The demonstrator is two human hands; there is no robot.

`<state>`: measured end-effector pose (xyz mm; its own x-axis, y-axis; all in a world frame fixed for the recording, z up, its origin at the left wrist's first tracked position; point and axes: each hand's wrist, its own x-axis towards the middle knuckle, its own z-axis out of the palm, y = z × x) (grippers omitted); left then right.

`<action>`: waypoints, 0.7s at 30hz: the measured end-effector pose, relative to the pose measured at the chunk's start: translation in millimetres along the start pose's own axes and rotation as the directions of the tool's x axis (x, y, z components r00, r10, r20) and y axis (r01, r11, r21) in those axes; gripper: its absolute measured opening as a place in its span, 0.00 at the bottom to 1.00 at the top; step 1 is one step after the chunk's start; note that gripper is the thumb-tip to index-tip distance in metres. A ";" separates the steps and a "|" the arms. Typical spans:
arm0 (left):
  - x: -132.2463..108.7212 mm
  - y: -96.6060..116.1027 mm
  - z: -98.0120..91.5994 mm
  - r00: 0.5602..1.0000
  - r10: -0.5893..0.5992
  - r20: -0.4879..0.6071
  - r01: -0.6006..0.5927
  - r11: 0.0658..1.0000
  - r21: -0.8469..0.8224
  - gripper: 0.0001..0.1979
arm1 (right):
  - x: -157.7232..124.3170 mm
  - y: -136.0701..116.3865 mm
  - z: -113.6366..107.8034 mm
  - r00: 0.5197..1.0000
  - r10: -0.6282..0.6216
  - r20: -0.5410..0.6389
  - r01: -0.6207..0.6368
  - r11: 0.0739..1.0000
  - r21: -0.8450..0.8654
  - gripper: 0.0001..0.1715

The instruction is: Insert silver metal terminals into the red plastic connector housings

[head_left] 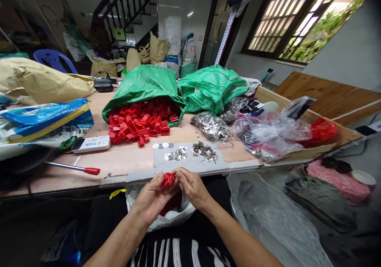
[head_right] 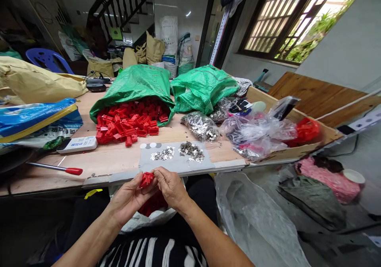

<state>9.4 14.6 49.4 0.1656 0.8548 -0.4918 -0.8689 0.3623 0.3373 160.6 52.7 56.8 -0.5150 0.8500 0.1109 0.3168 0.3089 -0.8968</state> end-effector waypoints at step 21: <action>33.5 -19.5 -93.0 0.981 0.115 -0.160 -0.044 0.919 0.392 0.22 | 64.2 18.8 15.9 0.985 -0.059 0.162 0.126 0.888 -0.442 0.16</action>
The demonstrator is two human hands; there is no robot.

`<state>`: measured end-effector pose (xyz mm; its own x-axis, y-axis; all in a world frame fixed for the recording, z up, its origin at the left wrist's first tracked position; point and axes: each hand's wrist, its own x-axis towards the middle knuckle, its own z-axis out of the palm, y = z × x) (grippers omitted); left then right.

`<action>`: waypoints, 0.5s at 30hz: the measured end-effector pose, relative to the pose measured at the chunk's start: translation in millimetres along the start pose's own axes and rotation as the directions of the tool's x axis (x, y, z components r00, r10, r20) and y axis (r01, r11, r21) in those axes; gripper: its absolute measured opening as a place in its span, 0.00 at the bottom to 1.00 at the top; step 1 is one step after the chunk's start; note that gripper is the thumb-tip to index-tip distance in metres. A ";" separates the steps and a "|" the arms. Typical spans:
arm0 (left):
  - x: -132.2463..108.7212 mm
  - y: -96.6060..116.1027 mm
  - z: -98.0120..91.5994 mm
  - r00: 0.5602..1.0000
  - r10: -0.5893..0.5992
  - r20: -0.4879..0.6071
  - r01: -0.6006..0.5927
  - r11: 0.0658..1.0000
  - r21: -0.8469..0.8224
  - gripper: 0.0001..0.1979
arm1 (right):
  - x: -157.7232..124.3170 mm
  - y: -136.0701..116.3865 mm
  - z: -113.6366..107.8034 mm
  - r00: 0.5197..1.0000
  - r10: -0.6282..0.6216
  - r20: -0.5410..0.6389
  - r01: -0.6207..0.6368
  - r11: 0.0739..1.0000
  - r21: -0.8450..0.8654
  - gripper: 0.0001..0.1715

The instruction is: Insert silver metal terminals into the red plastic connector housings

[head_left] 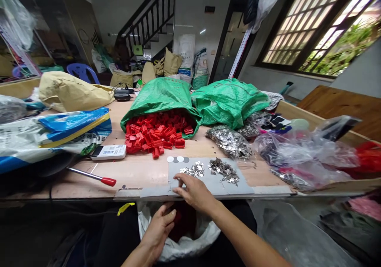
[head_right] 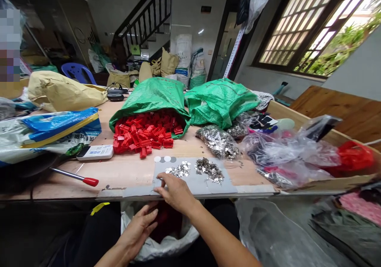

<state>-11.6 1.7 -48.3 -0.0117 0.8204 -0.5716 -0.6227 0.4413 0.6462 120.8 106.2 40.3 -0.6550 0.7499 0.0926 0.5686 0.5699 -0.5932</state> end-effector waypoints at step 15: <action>12.7 -14.6 -19.2 0.998 0.039 -0.056 -0.039 0.999 0.004 0.22 | 140.4 -27.4 29.4 0.996 0.061 0.072 -0.029 0.926 -0.377 0.16</action>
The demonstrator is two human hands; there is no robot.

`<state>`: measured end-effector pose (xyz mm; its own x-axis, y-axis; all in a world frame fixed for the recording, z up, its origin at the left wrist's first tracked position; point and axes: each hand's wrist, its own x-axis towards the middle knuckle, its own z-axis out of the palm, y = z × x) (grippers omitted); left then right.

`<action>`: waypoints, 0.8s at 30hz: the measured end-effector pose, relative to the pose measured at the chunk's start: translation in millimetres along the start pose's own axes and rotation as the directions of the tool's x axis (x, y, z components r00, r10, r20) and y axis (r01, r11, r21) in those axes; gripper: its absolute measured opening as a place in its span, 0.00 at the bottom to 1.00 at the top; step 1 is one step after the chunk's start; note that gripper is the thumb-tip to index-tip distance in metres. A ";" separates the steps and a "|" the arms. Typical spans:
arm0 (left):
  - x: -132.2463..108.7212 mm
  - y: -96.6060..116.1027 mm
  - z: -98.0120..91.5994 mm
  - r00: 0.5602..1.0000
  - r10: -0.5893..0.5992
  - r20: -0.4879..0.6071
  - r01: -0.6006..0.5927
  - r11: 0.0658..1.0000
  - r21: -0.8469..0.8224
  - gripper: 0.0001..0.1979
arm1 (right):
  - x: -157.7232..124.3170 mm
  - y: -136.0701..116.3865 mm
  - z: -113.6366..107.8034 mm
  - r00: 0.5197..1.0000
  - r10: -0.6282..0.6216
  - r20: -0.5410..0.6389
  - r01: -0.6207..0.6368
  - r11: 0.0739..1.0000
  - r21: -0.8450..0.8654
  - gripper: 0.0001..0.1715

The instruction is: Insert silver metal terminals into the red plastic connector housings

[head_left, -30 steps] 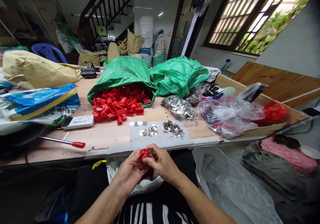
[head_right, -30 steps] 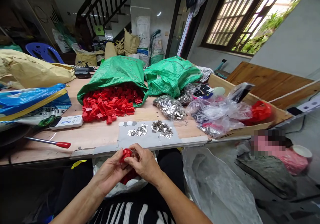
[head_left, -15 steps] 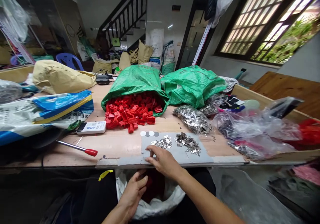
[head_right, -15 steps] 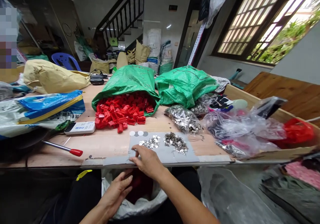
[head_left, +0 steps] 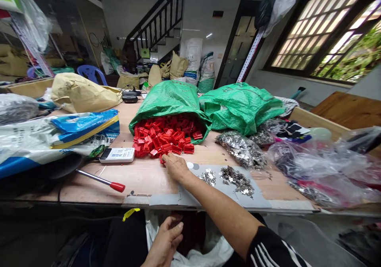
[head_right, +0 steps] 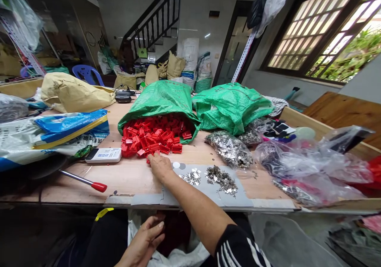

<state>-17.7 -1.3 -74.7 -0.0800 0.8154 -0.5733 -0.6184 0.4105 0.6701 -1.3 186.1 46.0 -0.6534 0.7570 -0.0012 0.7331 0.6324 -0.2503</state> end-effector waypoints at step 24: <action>-25.3 40.1 22.4 0.464 0.765 0.446 -0.740 0.058 0.670 0.13 | -188.8 14.0 -0.3 0.988 0.140 -0.058 -0.043 0.627 0.778 0.05</action>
<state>-23.0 3.7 -22.8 -0.1617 0.8746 0.4570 0.5470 -0.3061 0.7792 132.4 52.0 43.0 -0.5323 0.8463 0.0202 0.3405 0.2359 -0.9102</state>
